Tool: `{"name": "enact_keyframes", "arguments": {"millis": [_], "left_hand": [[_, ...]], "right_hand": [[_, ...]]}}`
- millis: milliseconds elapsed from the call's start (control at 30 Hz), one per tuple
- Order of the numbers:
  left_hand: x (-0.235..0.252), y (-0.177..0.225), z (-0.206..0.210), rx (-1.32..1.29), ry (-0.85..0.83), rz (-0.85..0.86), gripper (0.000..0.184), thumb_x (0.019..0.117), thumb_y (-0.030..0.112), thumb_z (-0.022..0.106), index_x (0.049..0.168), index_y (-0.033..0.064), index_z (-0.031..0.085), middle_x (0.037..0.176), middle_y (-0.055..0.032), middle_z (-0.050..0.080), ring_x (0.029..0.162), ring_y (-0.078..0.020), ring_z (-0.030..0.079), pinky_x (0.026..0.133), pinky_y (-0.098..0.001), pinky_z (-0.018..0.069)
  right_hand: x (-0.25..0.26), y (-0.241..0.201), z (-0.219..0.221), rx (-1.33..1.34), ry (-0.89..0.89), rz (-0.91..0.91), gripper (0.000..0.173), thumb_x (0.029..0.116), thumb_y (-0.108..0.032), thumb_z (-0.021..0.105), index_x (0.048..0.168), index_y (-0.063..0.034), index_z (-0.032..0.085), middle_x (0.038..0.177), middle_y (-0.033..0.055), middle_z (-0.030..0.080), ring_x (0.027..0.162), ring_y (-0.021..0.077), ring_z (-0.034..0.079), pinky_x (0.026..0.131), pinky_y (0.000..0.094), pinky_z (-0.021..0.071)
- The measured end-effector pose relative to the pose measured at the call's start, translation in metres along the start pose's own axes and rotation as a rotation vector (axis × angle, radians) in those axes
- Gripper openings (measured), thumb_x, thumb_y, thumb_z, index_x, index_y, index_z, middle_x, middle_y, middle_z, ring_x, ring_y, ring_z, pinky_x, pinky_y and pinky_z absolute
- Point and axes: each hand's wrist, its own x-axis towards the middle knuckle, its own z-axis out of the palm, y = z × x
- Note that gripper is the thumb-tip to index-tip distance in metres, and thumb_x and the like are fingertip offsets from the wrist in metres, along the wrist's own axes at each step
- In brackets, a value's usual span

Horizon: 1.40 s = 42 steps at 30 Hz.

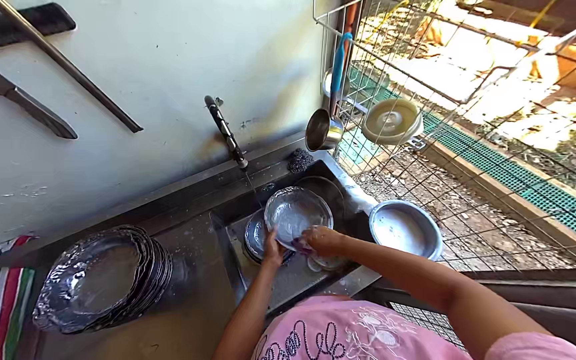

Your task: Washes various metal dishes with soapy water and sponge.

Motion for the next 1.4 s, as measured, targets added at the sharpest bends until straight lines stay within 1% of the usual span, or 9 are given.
{"name": "enact_keyframes", "arguments": {"millis": [167,300,467,600,800,933,1033,1233,1400], "left_hand": [[-0.002,-0.016,0.012,-0.034,0.166,-0.003,0.048,0.1128,0.038,0.027,0.123,-0.0007,0.054,0.104,-0.0133,0.063,0.090,-0.0190,0.062,0.079,-0.0386,0.0536],[0.004,0.007,-0.020,-0.044,0.097,-0.098,0.048,0.1121,0.032,0.036,0.152,0.0047,0.038,0.148,-0.0210,0.049,0.130,-0.0303,0.053,0.104,-0.0507,0.0462],[-0.005,-0.024,0.015,-0.109,0.056,0.086,0.048,0.1133,0.035,0.020,0.127,-0.0018,0.049,0.101,-0.0086,0.058,0.088,-0.0123,0.058,0.080,-0.0318,0.0517],[-0.005,-0.007,-0.024,-0.012,0.120,-0.019,0.055,0.1129,0.038,0.028,0.154,0.0008,0.034,0.153,-0.0247,0.042,0.136,-0.0314,0.048,0.110,-0.0509,0.0424],[-0.026,-0.028,0.005,0.077,-0.056,-0.070,0.053,0.1140,0.030,0.025,0.156,-0.0013,0.025,0.148,-0.0290,0.043,0.122,-0.0315,0.055,0.099,-0.0442,0.0495],[-0.011,-0.033,0.012,-0.006,0.054,0.018,0.049,0.1141,0.030,0.023,0.148,-0.0032,0.034,0.129,-0.0232,0.054,0.106,-0.0235,0.059,0.089,-0.0390,0.0522],[-0.011,-0.021,-0.022,0.019,0.144,-0.013,0.052,0.1137,0.030,0.029,0.155,-0.0017,0.028,0.153,-0.0289,0.039,0.133,-0.0351,0.048,0.107,-0.0505,0.0432],[-0.024,-0.036,-0.002,0.013,-0.042,-0.056,0.050,0.1141,0.028,0.024,0.155,-0.0006,0.028,0.151,-0.0259,0.042,0.129,-0.0294,0.052,0.104,-0.0446,0.0474],[-0.010,-0.014,-0.037,-0.019,0.111,0.008,0.053,0.1138,0.033,0.025,0.155,0.0002,0.031,0.153,-0.0248,0.041,0.136,-0.0304,0.048,0.110,-0.0485,0.0431]], "right_hand": [[0.013,-0.022,0.025,0.214,0.161,0.035,0.044,0.0884,0.002,0.067,0.132,0.0082,0.061,0.144,0.0278,0.055,0.138,0.0426,0.049,0.117,0.0563,0.0374],[-0.004,0.018,0.023,-0.034,0.005,-0.061,0.035,0.0961,-0.002,0.062,0.131,0.0047,0.064,0.144,0.0266,0.056,0.138,0.0473,0.048,0.114,0.0650,0.0364],[0.027,-0.039,0.019,0.313,0.280,0.064,0.040,0.0912,-0.006,0.069,0.127,0.0102,0.064,0.137,0.0304,0.059,0.133,0.0433,0.054,0.115,0.0545,0.0399],[-0.002,0.008,0.009,0.010,-0.024,0.060,0.044,0.1049,-0.035,0.056,0.131,-0.0004,0.065,0.148,0.0221,0.054,0.141,0.0430,0.046,0.116,0.0660,0.0316],[0.028,0.032,0.004,-0.066,0.279,0.214,0.061,0.1063,-0.021,0.044,0.158,0.0065,0.027,0.168,0.0291,0.014,0.157,0.0463,0.006,0.126,0.0638,0.0053],[0.041,0.005,0.034,0.261,0.207,-0.056,0.047,0.1048,-0.014,0.051,0.147,0.0076,0.049,0.161,0.0284,0.035,0.154,0.0417,0.027,0.127,0.0548,0.0184],[0.011,0.023,0.020,0.011,-0.044,0.012,0.039,0.1010,-0.010,0.058,0.138,0.0000,0.061,0.164,0.0167,0.036,0.154,0.0406,0.025,0.120,0.0666,0.0221],[0.039,0.021,0.030,0.086,0.326,0.110,0.057,0.1000,-0.015,0.057,0.151,0.0072,0.044,0.169,0.0236,0.017,0.157,0.0438,0.012,0.127,0.0598,0.0122],[0.019,0.004,0.030,0.138,-0.056,-0.056,0.041,0.1046,-0.013,0.054,0.143,0.0008,0.057,0.162,0.0185,0.039,0.153,0.0397,0.028,0.123,0.0615,0.0213]]}}
